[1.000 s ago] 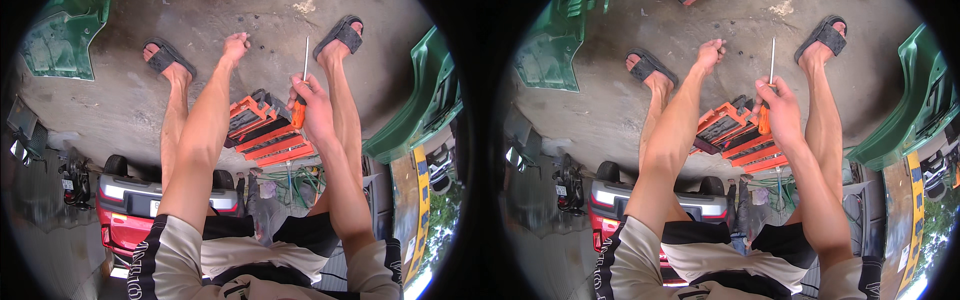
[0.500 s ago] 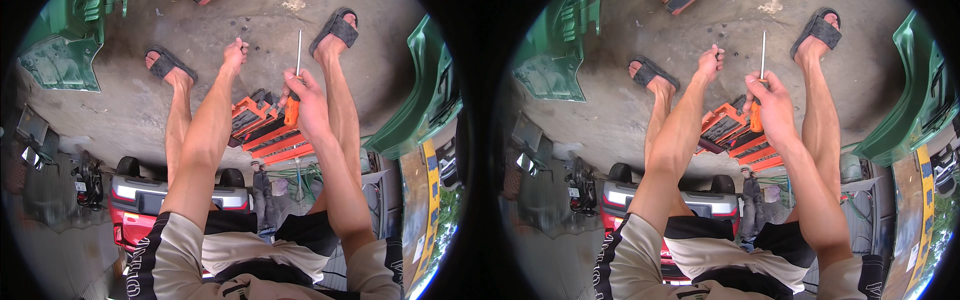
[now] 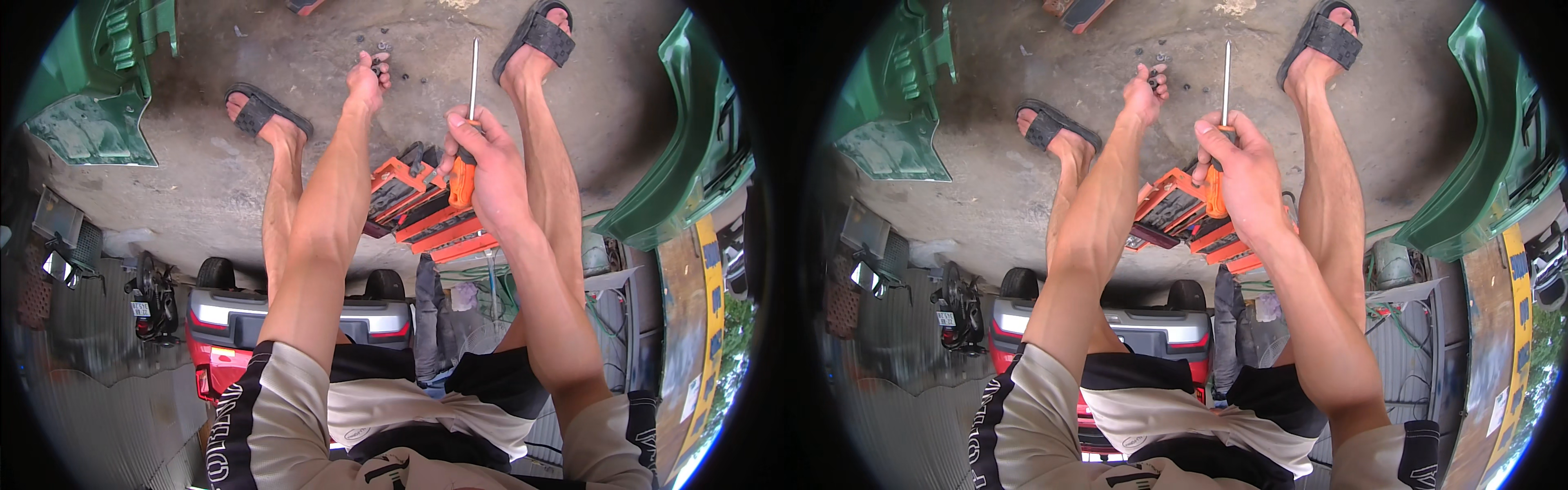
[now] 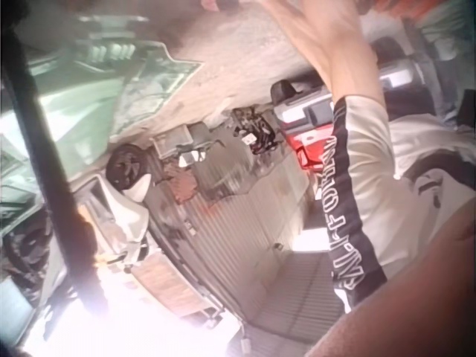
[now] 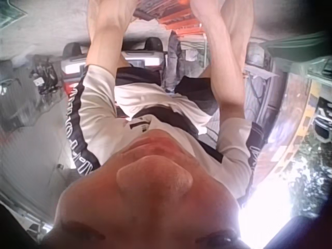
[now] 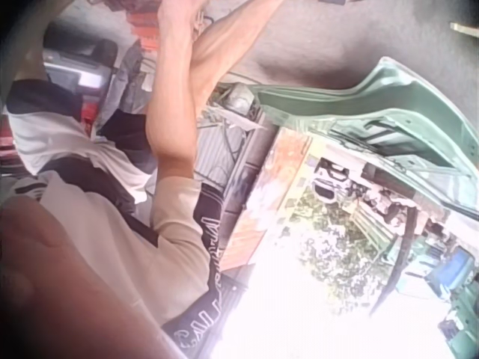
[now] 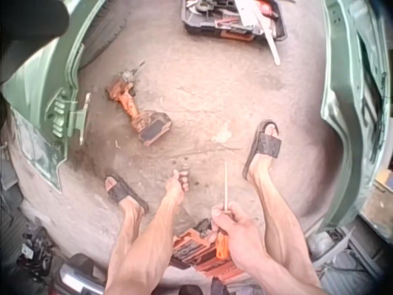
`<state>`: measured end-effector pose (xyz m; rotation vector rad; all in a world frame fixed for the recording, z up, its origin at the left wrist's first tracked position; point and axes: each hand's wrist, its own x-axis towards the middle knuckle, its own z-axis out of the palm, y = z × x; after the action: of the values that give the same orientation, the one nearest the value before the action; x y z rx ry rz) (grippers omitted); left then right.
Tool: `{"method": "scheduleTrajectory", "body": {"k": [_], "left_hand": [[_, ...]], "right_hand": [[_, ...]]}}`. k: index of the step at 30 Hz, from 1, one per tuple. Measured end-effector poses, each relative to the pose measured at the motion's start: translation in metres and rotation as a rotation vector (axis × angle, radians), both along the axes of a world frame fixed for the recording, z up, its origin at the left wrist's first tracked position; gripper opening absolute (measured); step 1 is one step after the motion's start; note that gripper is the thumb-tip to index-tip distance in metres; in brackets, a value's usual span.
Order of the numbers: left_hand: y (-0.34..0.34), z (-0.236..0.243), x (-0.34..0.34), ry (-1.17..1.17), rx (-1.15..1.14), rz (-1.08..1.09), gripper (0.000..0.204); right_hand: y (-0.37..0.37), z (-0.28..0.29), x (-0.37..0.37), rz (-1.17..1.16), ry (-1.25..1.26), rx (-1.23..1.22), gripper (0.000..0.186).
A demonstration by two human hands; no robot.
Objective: The person installs components onto a green car door panel, using a screwdriver to secure screws into the metal frame and positioning a wiring harness and internal latch mechanism by hand.
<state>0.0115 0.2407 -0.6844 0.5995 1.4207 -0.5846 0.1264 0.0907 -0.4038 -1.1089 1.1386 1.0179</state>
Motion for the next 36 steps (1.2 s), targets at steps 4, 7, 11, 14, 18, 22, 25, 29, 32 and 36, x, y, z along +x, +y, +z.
{"method": "scheduleTrajectory", "body": {"k": [4, 7, 11, 14, 18, 22, 25, 29, 32, 36], "left_hand": [[-0.002, -0.007, 0.001, 0.018, 0.022, 0.013, 0.049], [0.002, -0.014, -0.003, 0.057, 0.086, -0.139, 0.046], [-0.006, -0.015, -0.003, -0.026, 0.192, -0.515, 0.036], [-0.029, -0.005, 0.011, -0.001, 0.095, -0.413, 0.035], [-0.034, -0.012, 0.020, 0.116, 0.081, -0.130, 0.042], [-0.045, -0.020, 0.024, 0.179, 0.106, 0.063, 0.043], [-0.048, -0.025, 0.022, 0.187, 0.189, 0.039, 0.043], [-0.048, -0.021, 0.019, 0.141, 0.166, -0.010, 0.033], [-0.039, -0.015, 0.013, 0.135, 0.101, 0.096, 0.031], [-0.018, -0.006, 0.000, 0.086, -0.054, 0.408, 0.028]], "right_hand": [[-0.002, 0.000, 0.000, -0.020, 0.004, 0.001, 0.018], [0.001, -0.001, 0.001, 0.002, -0.016, 0.006, 0.018], [0.003, -0.001, 0.001, 0.015, -0.004, 0.012, 0.017], [-0.004, -0.001, -0.001, 0.022, 0.000, -0.018, 0.017], [-0.002, 0.001, 0.004, 0.033, 0.012, -0.012, 0.017], [-0.004, 0.000, 0.004, 0.019, 0.001, -0.004, 0.017], [-0.003, 0.001, 0.006, 0.023, 0.004, -0.006, 0.017], [-0.003, 0.002, 0.006, 0.005, 0.004, -0.008, 0.017], [-0.004, 0.003, 0.006, 0.000, -0.005, -0.006, 0.017], [-0.001, 0.004, 0.007, 0.034, 0.015, 0.023, 0.020]]}}
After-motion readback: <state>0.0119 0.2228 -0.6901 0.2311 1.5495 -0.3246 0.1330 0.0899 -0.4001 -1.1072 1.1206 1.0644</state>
